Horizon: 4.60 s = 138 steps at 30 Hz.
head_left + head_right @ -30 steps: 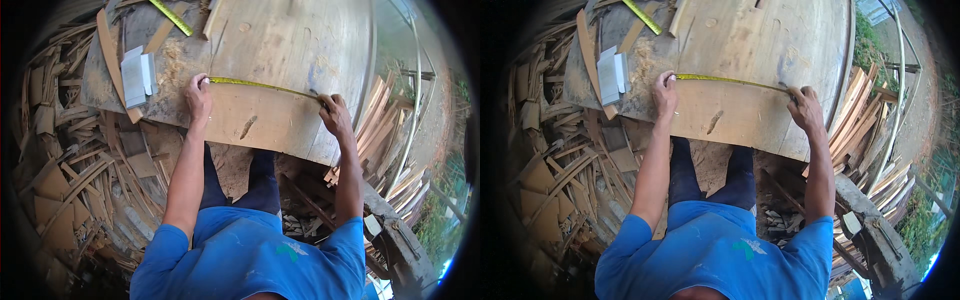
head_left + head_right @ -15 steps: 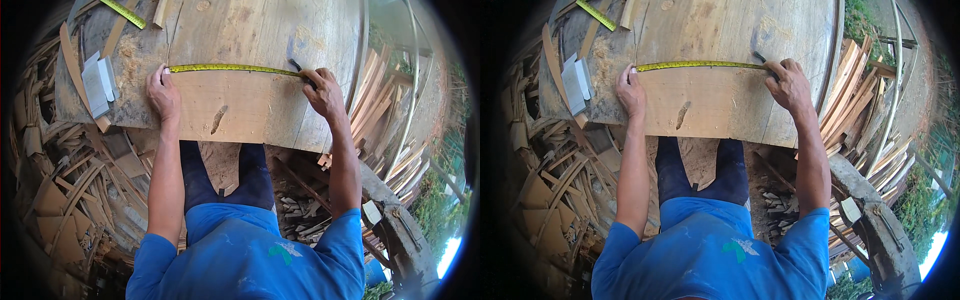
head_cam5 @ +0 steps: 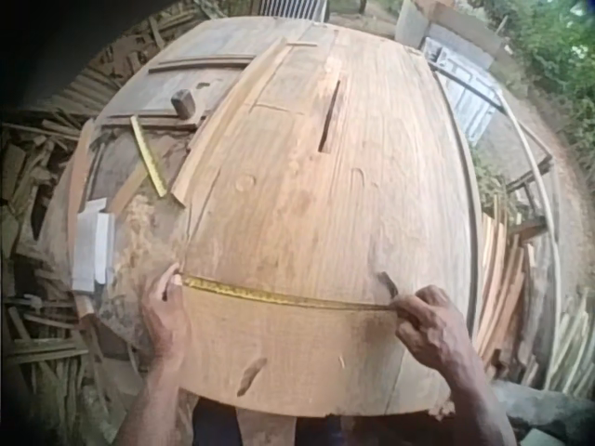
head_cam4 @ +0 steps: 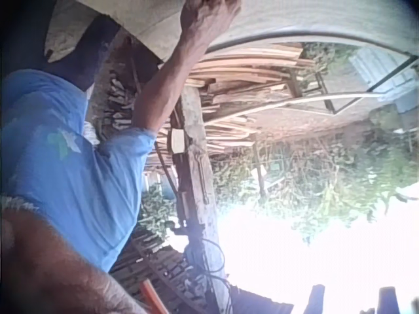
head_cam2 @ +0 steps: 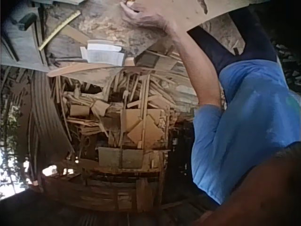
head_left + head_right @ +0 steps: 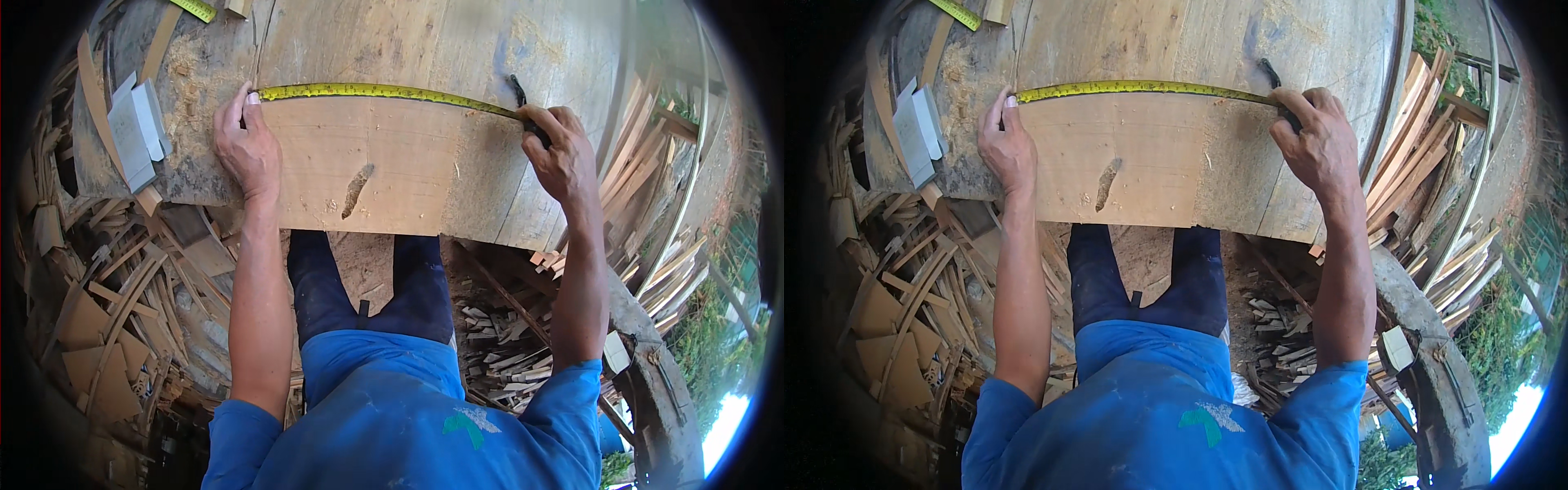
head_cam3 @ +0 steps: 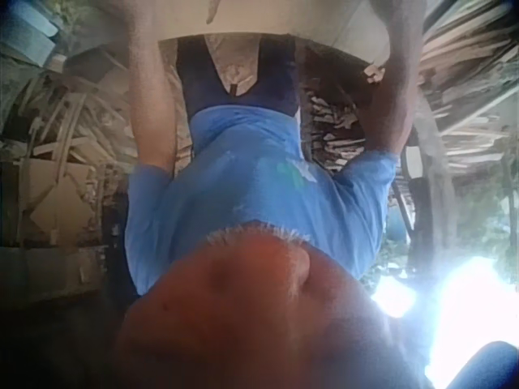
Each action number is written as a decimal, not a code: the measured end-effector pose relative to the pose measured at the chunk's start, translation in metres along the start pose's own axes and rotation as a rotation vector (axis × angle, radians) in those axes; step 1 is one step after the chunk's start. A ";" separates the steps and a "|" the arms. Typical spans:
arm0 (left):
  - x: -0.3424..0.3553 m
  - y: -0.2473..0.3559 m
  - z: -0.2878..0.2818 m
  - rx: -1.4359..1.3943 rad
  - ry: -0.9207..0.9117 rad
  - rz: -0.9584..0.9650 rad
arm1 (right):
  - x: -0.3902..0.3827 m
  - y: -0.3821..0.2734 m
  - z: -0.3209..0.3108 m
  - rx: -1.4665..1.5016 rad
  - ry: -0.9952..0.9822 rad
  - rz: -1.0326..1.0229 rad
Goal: The person measures a wooden board using a tape measure and cuts it on a table saw, then sorts the resulting pieces into a pile of lumber.
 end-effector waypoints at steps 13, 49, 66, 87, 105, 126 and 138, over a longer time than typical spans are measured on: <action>0.001 -0.003 0.001 -0.021 0.020 0.037 | -0.001 -0.006 -0.002 -0.015 0.006 0.026; -0.002 -0.003 0.002 -0.009 -0.021 -0.033 | 0.004 -0.005 0.006 -0.023 0.066 0.047; -0.002 0.004 0.003 0.036 -0.037 -0.088 | 0.008 -0.004 0.005 -0.011 0.052 0.062; 0.001 0.010 0.005 0.084 -0.032 -0.048 | -0.003 0.004 0.004 -0.040 0.091 0.007; -0.006 -0.008 -0.069 -0.349 -0.056 0.169 | -0.013 -0.212 0.033 0.348 -0.009 -0.110; -0.083 0.048 -0.093 -0.038 -0.845 0.909 | -0.125 -0.149 0.054 0.023 0.134 -0.008; 0.058 0.079 0.019 0.171 -0.747 1.096 | 0.007 -0.076 0.088 -0.059 0.317 -0.203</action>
Point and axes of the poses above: each hand's wrist, its own x-axis towards the middle knuckle, its own z-axis out of the palm, y = z × x, the point moved 3 cm from there along x, towards the middle knuckle, and after that the axes turned 3 degrees about x, right-handed, at the moved point
